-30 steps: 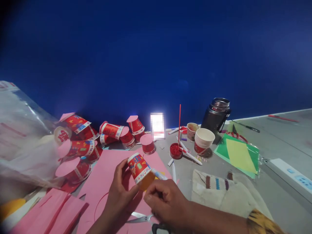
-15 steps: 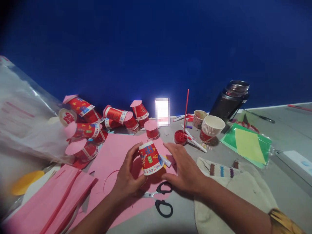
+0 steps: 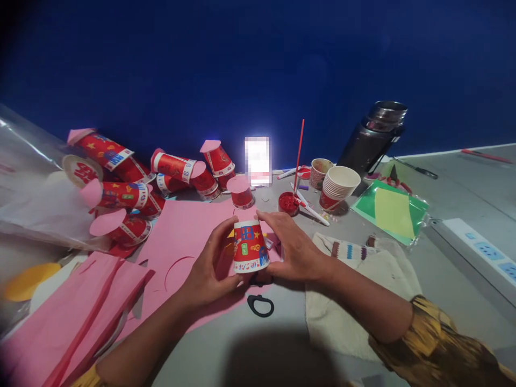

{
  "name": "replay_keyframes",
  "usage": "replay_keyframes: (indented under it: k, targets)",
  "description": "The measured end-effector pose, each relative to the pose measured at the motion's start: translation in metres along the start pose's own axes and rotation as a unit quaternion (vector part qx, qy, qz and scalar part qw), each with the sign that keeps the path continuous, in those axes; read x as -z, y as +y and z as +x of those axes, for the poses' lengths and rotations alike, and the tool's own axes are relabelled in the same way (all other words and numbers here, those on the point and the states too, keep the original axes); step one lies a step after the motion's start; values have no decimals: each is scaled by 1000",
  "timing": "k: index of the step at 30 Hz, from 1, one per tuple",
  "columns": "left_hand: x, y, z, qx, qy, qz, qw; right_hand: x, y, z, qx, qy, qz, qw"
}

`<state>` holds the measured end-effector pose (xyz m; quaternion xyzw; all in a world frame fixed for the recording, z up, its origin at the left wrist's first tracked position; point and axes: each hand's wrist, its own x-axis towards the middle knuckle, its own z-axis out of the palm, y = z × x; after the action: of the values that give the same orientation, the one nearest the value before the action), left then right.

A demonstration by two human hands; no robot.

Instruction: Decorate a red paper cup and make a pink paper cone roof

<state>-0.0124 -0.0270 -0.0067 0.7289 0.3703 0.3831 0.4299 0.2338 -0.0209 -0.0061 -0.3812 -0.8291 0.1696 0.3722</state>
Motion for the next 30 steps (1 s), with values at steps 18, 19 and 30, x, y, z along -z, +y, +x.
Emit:
replay_keyframes:
  k: [18, 19, 30]
  targets:
    - [11, 0, 4, -149, 18, 229, 962, 0, -2, 2, 88, -19, -53, 995]
    - [15, -1, 6, -159, 49, 247, 955, 1, -1, 1, 86, -16, -53, 995]
    - [48, -37, 19, -108, 262, 452, 846, 6, 2, 0, -191, -54, -130, 972]
